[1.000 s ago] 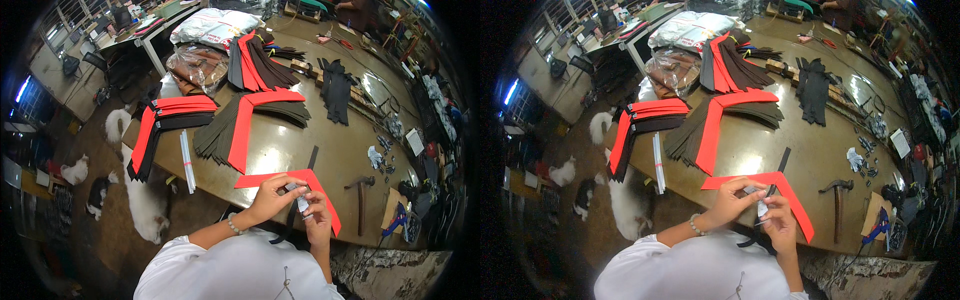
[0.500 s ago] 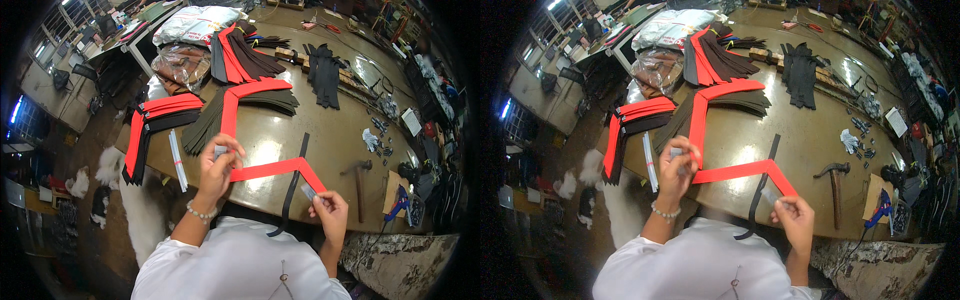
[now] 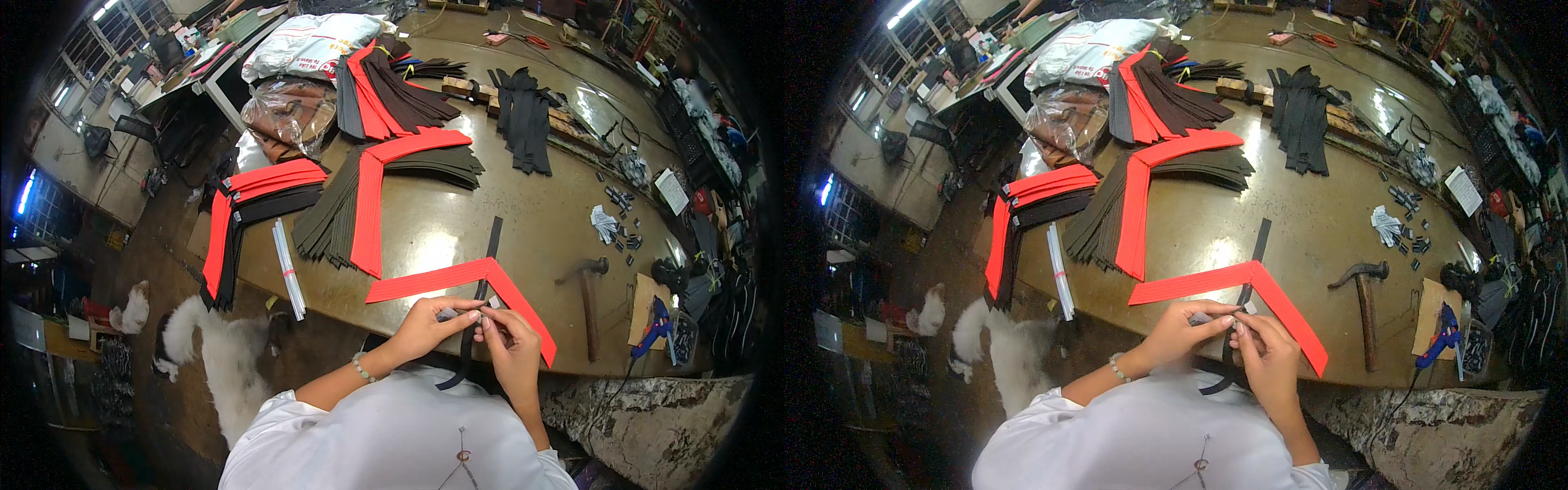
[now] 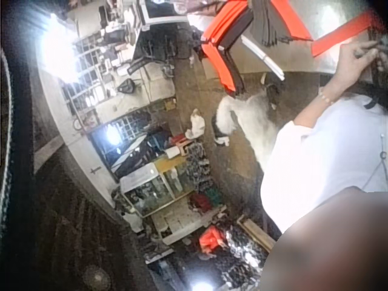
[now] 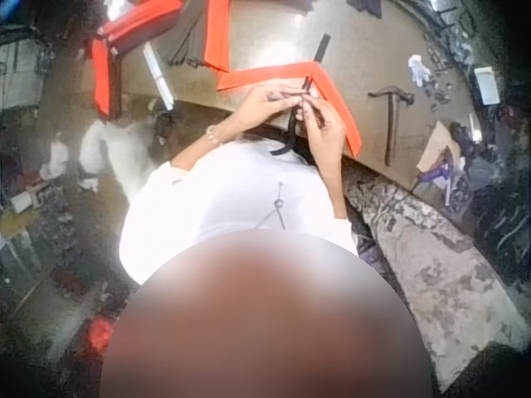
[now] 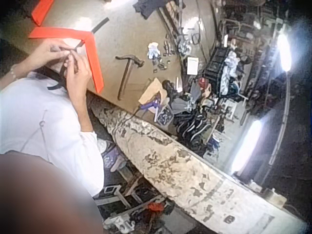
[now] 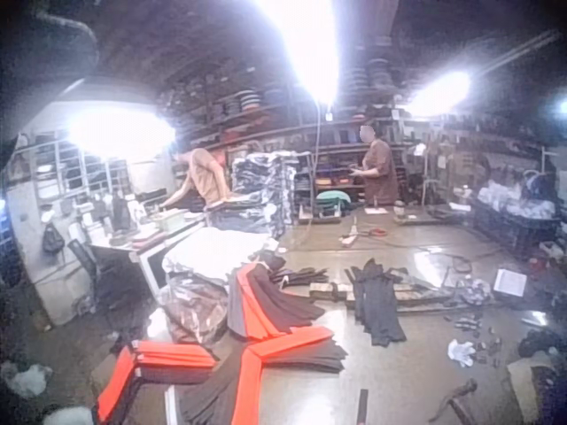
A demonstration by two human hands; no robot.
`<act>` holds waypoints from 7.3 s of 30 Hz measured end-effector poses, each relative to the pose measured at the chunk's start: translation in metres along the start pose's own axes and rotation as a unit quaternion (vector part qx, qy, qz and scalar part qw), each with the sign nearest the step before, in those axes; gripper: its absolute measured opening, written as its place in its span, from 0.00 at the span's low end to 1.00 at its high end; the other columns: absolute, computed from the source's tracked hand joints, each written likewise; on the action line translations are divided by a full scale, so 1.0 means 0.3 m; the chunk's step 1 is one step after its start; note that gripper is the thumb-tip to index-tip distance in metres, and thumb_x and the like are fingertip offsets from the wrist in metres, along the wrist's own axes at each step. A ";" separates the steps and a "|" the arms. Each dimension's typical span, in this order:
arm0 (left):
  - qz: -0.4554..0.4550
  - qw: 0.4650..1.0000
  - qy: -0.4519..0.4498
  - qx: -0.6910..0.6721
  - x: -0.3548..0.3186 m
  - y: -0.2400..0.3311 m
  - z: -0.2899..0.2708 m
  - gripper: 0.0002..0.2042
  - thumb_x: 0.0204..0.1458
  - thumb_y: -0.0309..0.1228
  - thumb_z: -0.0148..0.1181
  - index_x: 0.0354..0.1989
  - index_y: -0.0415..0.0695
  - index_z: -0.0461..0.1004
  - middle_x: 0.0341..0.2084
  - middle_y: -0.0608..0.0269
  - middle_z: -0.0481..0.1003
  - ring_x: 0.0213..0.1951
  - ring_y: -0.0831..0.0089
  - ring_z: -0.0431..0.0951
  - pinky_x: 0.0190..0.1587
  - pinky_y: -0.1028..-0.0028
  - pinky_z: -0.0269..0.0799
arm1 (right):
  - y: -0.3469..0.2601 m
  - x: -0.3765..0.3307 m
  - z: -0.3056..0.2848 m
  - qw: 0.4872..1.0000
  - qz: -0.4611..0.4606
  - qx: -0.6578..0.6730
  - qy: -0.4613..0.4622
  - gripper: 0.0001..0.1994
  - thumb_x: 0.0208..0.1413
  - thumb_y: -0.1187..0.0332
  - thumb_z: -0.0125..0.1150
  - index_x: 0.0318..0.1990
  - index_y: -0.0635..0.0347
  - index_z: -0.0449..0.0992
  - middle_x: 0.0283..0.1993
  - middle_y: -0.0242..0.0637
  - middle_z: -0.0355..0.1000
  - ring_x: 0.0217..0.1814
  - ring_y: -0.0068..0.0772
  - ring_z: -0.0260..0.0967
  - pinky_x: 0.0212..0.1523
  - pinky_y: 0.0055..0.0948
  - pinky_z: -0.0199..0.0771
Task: The person repeatedly applies hot glue to red fabric strips, attaches them to black fabric strips, and secures small metal fasteners with a hammer. The person handles the strips one at a time and places completed units on the table.
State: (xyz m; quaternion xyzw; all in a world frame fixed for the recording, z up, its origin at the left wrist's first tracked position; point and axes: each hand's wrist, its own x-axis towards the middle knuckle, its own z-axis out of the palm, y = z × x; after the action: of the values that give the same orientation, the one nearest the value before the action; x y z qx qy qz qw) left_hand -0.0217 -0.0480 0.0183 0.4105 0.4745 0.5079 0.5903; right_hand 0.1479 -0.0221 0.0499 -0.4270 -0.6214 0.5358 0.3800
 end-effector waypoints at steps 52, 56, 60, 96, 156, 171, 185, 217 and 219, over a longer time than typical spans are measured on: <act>0.022 0.990 0.099 0.092 0.039 0.069 -0.018 0.09 0.52 0.29 0.68 0.39 0.39 0.82 0.27 0.76 0.77 0.26 0.91 0.66 0.28 0.86 0.62 | 0.055 0.089 -0.026 0.972 0.058 0.216 -0.072 0.13 0.65 0.70 0.56 0.49 0.75 0.74 0.41 0.41 0.75 0.39 0.27 0.76 0.42 0.25 0.81; 0.021 0.990 0.090 0.102 0.036 0.072 -0.017 0.08 0.52 0.29 0.69 0.38 0.39 0.82 0.27 0.76 0.77 0.26 0.90 0.65 0.28 0.86 0.61 | 0.051 0.092 -0.021 0.971 0.076 0.218 -0.057 0.12 0.61 0.74 0.60 0.48 0.75 0.74 0.39 0.40 0.76 0.38 0.26 0.76 0.41 0.24 0.81; 0.012 0.991 0.088 0.103 0.034 0.071 -0.012 0.08 0.51 0.29 0.69 0.37 0.39 0.81 0.28 0.74 0.77 0.27 0.90 0.67 0.30 0.85 0.63 | 0.052 0.091 -0.025 0.971 0.084 0.220 -0.051 0.12 0.62 0.73 0.60 0.47 0.75 0.75 0.38 0.40 0.76 0.37 0.25 0.76 0.40 0.24 0.81; 0.159 0.882 0.152 0.417 0.243 -0.049 -0.031 0.07 0.48 0.30 0.69 0.32 0.43 0.78 0.26 0.55 0.73 0.30 0.61 0.76 0.34 0.66 0.72 | 0.084 0.325 -0.162 0.960 0.132 -0.201 -0.146 0.15 0.54 0.70 0.68 0.30 0.59 0.62 0.19 0.30 0.66 0.15 0.19 0.67 0.13 0.22 0.64; 0.208 0.815 0.137 0.523 0.223 -0.082 0.001 0.14 0.56 0.35 0.58 0.50 0.53 0.77 0.30 0.60 0.71 0.30 0.62 0.77 0.29 0.64 0.74 | 0.188 0.219 -0.075 0.897 -0.249 -0.360 -0.066 0.24 0.47 0.87 0.54 0.55 0.70 0.70 0.58 0.50 0.67 0.59 0.52 0.64 0.59 0.40 0.66; 0.185 0.875 0.137 0.426 0.222 -0.058 -0.017 0.11 0.55 0.30 0.59 0.46 0.48 0.78 0.33 0.57 0.73 0.32 0.60 0.79 0.35 0.63 0.75 | 0.173 0.231 -0.164 0.968 -0.096 -0.214 -0.090 0.19 0.55 0.75 0.56 0.56 0.65 0.73 0.56 0.52 0.71 0.57 0.55 0.64 0.61 0.44 0.65; 0.172 0.854 0.142 0.470 0.092 -0.021 -0.089 0.14 0.56 0.36 0.61 0.46 0.41 0.78 0.39 0.57 0.71 0.43 0.60 0.74 0.45 0.65 0.70 | 0.028 0.093 -0.123 0.938 0.007 -0.280 0.204 0.19 0.67 0.56 0.48 0.42 0.69 0.68 0.27 0.63 0.71 0.32 0.71 0.68 0.32 0.54 0.68; 0.445 0.652 0.325 0.521 0.207 0.623 -0.483 0.08 0.52 0.34 0.64 0.37 0.45 0.83 0.30 0.59 0.81 0.32 0.70 0.79 0.37 0.71 0.73 | 0.303 0.084 -0.497 0.716 0.107 -0.606 0.330 0.23 0.66 0.49 0.48 0.52 0.63 0.70 0.47 0.47 0.74 0.48 0.52 0.72 0.44 0.46 0.72; 0.437 0.673 0.423 0.422 0.065 0.652 -0.713 0.10 0.56 0.32 0.64 0.42 0.40 0.82 0.34 0.63 0.81 0.35 0.78 0.78 0.40 0.77 0.73 | 0.307 0.086 -0.497 0.711 0.102 -0.614 0.326 0.23 0.65 0.49 0.49 0.51 0.62 0.70 0.47 0.47 0.74 0.49 0.52 0.72 0.45 0.45 0.72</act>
State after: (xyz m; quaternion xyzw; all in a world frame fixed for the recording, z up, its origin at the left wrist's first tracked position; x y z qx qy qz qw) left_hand -0.2712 0.0005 0.1589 0.5172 0.6039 0.5730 -0.1988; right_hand 0.2889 0.0587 -0.0203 -0.7751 -0.6039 -0.1008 0.1560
